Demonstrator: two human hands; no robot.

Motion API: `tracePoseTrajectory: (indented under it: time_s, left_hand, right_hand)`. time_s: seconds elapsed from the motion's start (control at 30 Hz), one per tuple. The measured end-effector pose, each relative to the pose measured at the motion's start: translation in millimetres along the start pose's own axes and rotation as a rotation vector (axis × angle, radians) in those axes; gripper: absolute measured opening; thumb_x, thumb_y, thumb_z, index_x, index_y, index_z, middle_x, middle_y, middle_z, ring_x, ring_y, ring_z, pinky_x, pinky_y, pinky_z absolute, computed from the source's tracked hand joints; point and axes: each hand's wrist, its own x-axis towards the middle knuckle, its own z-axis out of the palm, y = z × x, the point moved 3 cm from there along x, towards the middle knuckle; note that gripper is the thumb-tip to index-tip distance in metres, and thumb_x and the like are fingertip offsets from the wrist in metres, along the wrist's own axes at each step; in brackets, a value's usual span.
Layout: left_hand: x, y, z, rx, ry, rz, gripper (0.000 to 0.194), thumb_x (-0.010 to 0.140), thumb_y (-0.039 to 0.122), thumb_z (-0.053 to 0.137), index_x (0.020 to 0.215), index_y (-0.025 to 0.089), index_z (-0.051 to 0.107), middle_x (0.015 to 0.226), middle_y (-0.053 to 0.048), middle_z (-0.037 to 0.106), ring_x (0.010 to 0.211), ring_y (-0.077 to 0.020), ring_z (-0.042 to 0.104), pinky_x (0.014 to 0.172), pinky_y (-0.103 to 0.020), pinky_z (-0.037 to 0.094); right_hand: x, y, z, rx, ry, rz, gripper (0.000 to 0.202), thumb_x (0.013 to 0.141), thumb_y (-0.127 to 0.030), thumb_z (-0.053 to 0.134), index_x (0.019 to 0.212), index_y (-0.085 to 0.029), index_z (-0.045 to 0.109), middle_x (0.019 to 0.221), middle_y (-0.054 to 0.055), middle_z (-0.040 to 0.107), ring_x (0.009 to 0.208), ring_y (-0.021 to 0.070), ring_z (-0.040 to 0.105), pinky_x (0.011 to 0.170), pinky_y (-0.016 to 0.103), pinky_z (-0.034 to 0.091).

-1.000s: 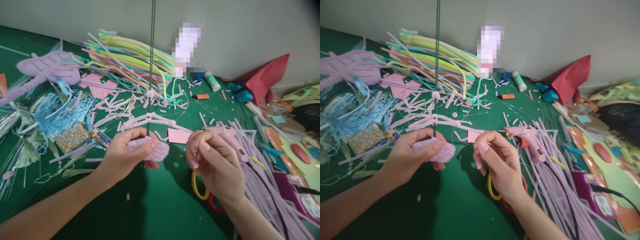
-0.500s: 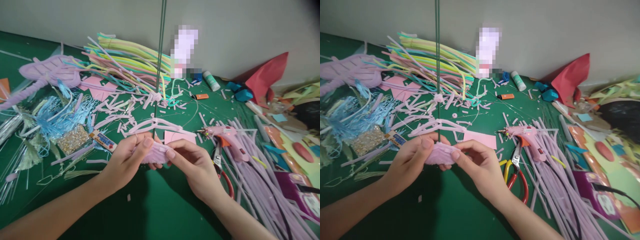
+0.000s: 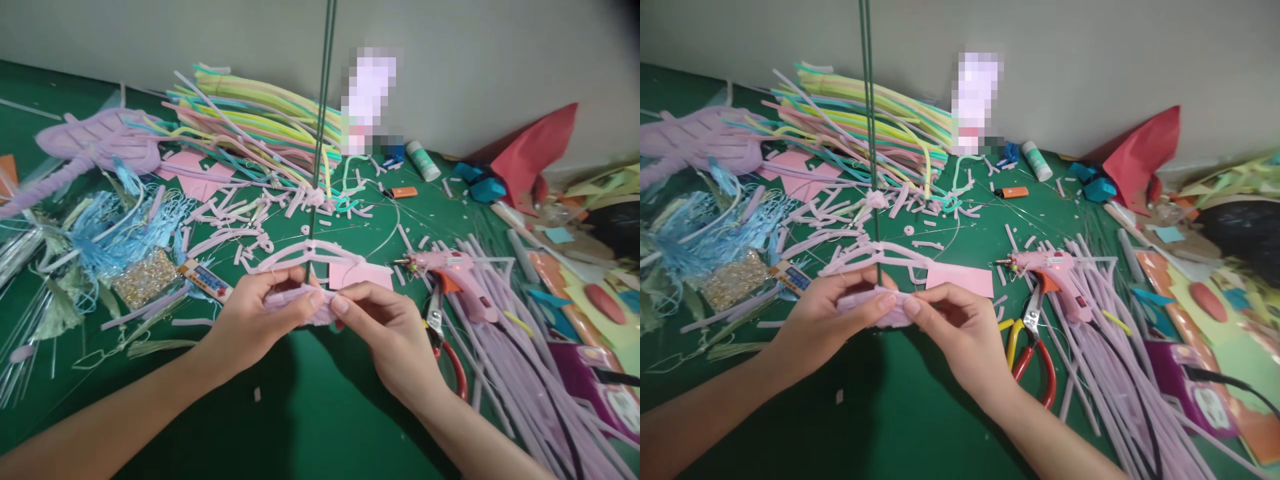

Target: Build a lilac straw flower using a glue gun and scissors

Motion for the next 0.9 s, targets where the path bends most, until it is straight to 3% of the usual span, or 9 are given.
tracePoseTrajectory:
  time_s: [0.27, 0.5, 0.73, 0.9]
  left_hand:
    - [1.1, -1.0, -3.1, 0.016, 0.025, -0.022, 0.024, 0.082, 0.042, 0.069, 0.082, 0.018, 0.067, 0.07, 0.003, 0.06, 0.059, -0.01, 0.055, 0.054, -0.015, 0.046]
    - [2.4, 1.1, -3.4, -0.054, 0.038, -0.041, 0.023, 0.075, 0.037, 0.076, 0.079, 0.017, 0.066, 0.066, 0.005, 0.057, 0.055, -0.0082, 0.053, 0.052, -0.013, 0.046]
    - [5.0, -1.8, -0.6, -0.069, -0.008, -0.077, 0.025, 0.076, 0.039, 0.075, 0.082, 0.017, 0.066, 0.07, 0.003, 0.064, 0.056, -0.0106, 0.062, 0.055, -0.017, 0.052]
    - [5.1, -3.6, -0.7, -0.074, 0.021, -0.071, 0.027, 0.077, 0.041, 0.075, 0.084, 0.017, 0.065, 0.073, 0.003, 0.065, 0.058, -0.0118, 0.067, 0.058, -0.017, 0.054]
  right_hand:
    - [0.4, 3.5, -8.0, -0.006, -0.001, 0.013, 0.026, 0.068, -0.033, 0.085, 0.092, -0.025, 0.078, 0.092, 0.003, 0.075, 0.07, 0.0134, 0.064, 0.062, 0.025, 0.055]
    - [0.5, 4.0, -9.4, 0.02, -0.009, -0.012, 0.012, 0.078, -0.032, 0.078, 0.084, -0.023, 0.074, 0.08, -0.001, 0.069, 0.063, 0.008, 0.058, 0.06, 0.02, 0.05]
    - [-0.8, -3.8, -6.4, -0.107, 0.009, -0.086, 0.015, 0.079, -0.033, 0.075, 0.077, -0.02, 0.068, 0.067, -0.002, 0.061, 0.059, 0.0098, 0.054, 0.055, 0.022, 0.045]
    - [0.4, -2.3, -7.4, -0.154, 0.04, -0.082, 0.017, 0.079, -0.035, 0.076, 0.078, -0.019, 0.069, 0.071, -0.002, 0.064, 0.056, 0.0079, 0.054, 0.054, 0.02, 0.047]
